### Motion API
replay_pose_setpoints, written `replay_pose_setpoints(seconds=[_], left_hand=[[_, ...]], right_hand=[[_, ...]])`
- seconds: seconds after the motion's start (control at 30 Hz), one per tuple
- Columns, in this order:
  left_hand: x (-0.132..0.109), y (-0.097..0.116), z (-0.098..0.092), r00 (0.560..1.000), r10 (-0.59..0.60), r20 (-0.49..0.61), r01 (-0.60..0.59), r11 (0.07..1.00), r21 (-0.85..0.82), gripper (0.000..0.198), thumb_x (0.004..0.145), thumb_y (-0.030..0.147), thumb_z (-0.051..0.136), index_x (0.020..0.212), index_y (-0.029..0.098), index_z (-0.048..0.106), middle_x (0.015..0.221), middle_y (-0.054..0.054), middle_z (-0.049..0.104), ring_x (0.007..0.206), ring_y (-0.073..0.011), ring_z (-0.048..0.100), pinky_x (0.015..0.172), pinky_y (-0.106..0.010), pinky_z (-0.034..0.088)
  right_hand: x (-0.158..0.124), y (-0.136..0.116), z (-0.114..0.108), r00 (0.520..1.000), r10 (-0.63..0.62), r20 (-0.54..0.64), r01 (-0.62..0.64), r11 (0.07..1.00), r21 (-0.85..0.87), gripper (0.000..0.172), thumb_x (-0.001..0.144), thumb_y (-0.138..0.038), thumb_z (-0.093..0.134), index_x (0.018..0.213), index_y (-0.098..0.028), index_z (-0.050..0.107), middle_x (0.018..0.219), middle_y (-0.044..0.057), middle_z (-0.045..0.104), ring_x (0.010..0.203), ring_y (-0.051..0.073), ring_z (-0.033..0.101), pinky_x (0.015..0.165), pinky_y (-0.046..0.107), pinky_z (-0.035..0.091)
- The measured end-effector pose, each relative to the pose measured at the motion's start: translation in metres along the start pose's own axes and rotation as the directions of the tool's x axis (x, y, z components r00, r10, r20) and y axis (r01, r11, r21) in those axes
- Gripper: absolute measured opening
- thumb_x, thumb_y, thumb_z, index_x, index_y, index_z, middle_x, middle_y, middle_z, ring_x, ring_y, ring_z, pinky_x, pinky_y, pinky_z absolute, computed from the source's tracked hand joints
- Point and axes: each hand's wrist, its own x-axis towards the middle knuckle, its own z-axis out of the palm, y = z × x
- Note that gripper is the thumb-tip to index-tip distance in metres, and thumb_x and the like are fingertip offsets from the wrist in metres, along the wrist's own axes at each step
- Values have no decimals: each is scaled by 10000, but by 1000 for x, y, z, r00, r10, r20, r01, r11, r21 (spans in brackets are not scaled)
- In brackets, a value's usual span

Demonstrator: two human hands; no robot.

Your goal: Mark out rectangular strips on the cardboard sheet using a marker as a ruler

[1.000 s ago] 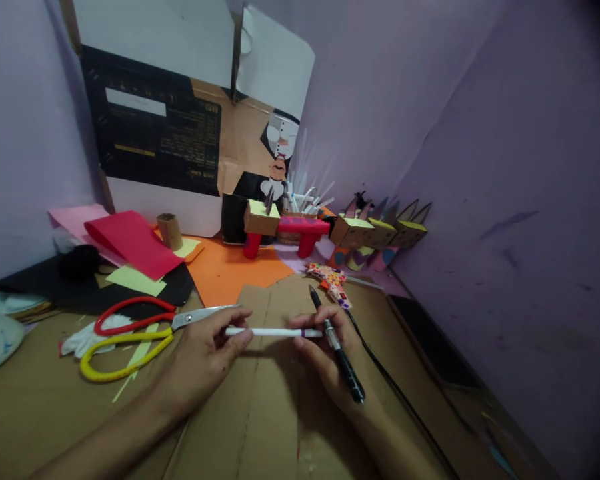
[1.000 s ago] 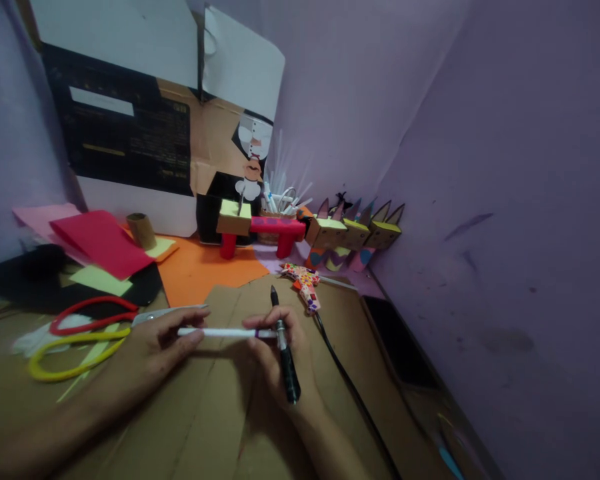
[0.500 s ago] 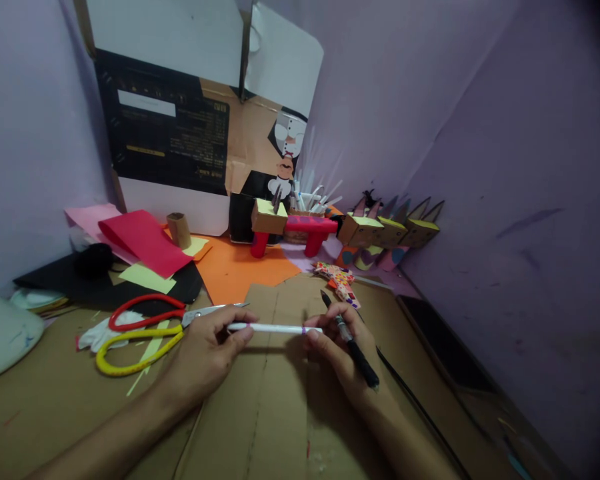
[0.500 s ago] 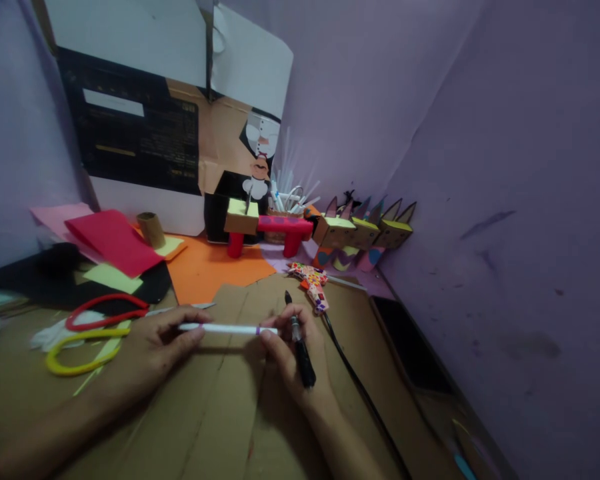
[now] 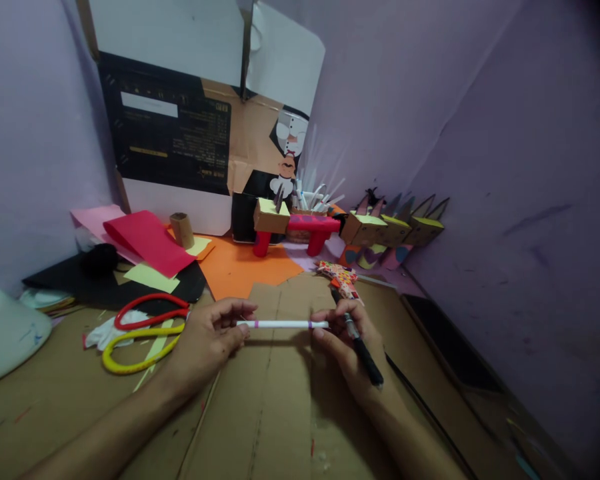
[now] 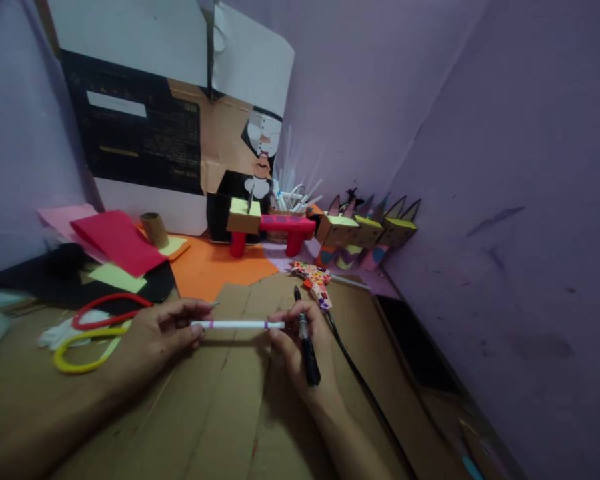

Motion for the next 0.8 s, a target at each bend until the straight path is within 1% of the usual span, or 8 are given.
replay_pose_setpoints(seconds=[0.1,0.17,0.3,0.4,0.5,0.57,0.67,0.8], left_hand=[[-1,1,0,1000,-10,-11,10,1000,1,243,631,287,612,833,161,655,631,-7,621,510,-107,524,476,-240,446],[-1,1,1,1000,-15,-23,15,1000,-22,223,622,291,620,801,163,651,600,6,596,505,-102,510,464,-227,424],[-1,-1,0,997,19,-74,-24,998,-61,210,593,297,637,759,170,654,689,-16,630,563,-111,533,474,-220,422],[0,-2,0,993,73,-95,-81,992,-95,125,582,261,632,675,178,641,741,-22,649,615,-120,561,528,-233,453],[0,-1,-1,982,150,-119,-162,982,-98,42,578,216,622,562,180,608,756,-16,642,684,-126,582,592,-229,467],[0,1,-1,975,178,-133,-190,978,-83,67,583,202,620,524,181,596,755,-15,641,730,-130,594,635,-225,473],[0,2,0,972,187,-145,-200,977,-80,90,588,200,619,504,183,593,756,-19,646,753,-133,604,681,-233,481],[2,-1,0,968,201,-148,-213,974,-75,85,589,196,610,504,186,600,766,-27,653,761,-146,615,694,-251,492]], right_hand=[[0,1,-1,1000,0,-1,0,1000,-7,375,620,-253,789,805,-247,464,787,-2,707,695,178,653,622,284,506],[0,2,-2,1000,20,-9,-21,1000,-18,384,621,-274,794,815,-248,464,832,18,719,724,193,669,632,300,520],[-1,3,-3,999,49,-16,-49,999,0,386,653,-308,785,856,-250,462,900,35,722,779,205,686,694,352,554],[-1,3,-3,997,67,-26,-67,998,12,396,650,-309,788,860,-252,457,864,15,713,734,200,685,673,368,571],[-1,1,-2,995,94,-28,-94,995,17,404,636,-330,796,850,-243,464,830,15,712,712,201,686,653,365,572],[-1,1,-1,994,109,-14,-109,994,11,394,643,-348,793,842,-236,472,823,22,714,732,203,687,664,358,568],[-1,1,-1,992,119,34,-119,993,-12,377,653,-342,789,838,-228,481,818,26,713,727,191,682,665,337,554],[-2,0,-1,995,89,51,-89,996,-3,374,641,-293,800,831,-229,485,794,5,706,689,151,657,644,280,526]])
